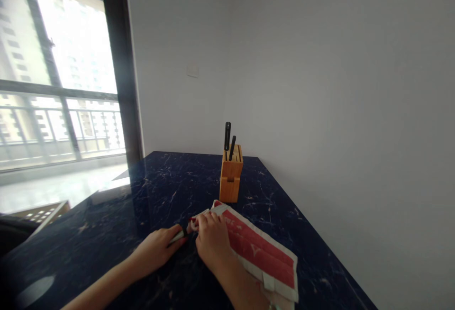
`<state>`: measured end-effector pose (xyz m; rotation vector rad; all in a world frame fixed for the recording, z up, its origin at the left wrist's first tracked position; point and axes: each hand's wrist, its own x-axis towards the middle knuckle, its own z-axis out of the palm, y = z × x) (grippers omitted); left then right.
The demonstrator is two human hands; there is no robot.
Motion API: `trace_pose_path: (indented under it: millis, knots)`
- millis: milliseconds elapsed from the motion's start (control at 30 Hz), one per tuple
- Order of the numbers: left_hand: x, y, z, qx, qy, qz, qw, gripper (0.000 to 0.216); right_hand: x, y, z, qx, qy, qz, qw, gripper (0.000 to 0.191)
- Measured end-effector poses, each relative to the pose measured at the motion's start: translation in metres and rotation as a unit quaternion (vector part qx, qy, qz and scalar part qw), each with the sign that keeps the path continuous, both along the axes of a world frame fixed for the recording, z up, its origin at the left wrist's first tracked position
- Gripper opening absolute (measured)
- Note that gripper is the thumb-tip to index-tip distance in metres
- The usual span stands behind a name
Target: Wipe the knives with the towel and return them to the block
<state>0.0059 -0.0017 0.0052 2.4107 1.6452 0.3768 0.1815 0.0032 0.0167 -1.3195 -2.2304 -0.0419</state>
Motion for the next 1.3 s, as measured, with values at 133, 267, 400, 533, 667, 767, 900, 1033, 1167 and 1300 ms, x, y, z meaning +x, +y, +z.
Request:
trace_pose_path:
  millis: [133, 267, 400, 533, 667, 767, 900, 1033, 1167, 1300]
  knots:
    - [0.001, -0.001, 0.002, 0.001, 0.006, 0.002, 1.0, 0.027, 0.005, 0.007, -0.002, 0.002, -0.003, -0.057, 0.998, 0.027]
    - [0.002, -0.002, 0.004, -0.009, 0.005, 0.01, 1.0, 0.025, 0.0, 0.0, -0.003, -0.004, 0.01, 0.007, 1.0, 0.03]
    - [0.002, -0.002, 0.004, -0.005, 0.003, 0.006, 1.0, 0.025, -0.002, -0.003, -0.001, -0.004, 0.01, 0.036, 0.999, 0.026]
    - [0.0, -0.001, 0.002, 0.002, 0.002, 0.001, 1.0, 0.027, 0.005, 0.006, -0.003, 0.006, 0.008, -0.041, 0.999, 0.024]
    - [0.001, 0.0, 0.002, -0.002, 0.008, 0.008, 1.0, 0.027, 0.004, 0.007, -0.005, 0.003, 0.007, -0.041, 0.999, 0.028]
    - [0.001, 0.0, 0.001, -0.005, 0.01, 0.01, 1.0, 0.026, -0.002, -0.001, -0.004, -0.004, 0.005, 0.02, 1.0, 0.03]
    - [0.001, 0.0, 0.0, 0.005, -0.001, 0.003, 1.0, 0.025, -0.003, -0.002, -0.003, 0.0, -0.002, 0.015, 1.0, 0.027]
    - [0.0, 0.001, -0.001, 0.005, 0.002, 0.004, 1.0, 0.027, 0.005, 0.009, -0.007, 0.016, 0.007, -0.064, 0.998, 0.024]
    - [-0.001, 0.001, -0.001, 0.013, -0.005, -0.002, 1.0, 0.027, 0.003, 0.009, -0.01, 0.016, 0.043, -0.051, 0.998, 0.023]
    - [-0.001, 0.0, -0.002, 0.017, -0.012, -0.006, 1.0, 0.026, -0.003, 0.003, -0.007, 0.001, 0.078, 0.019, 0.997, 0.023]
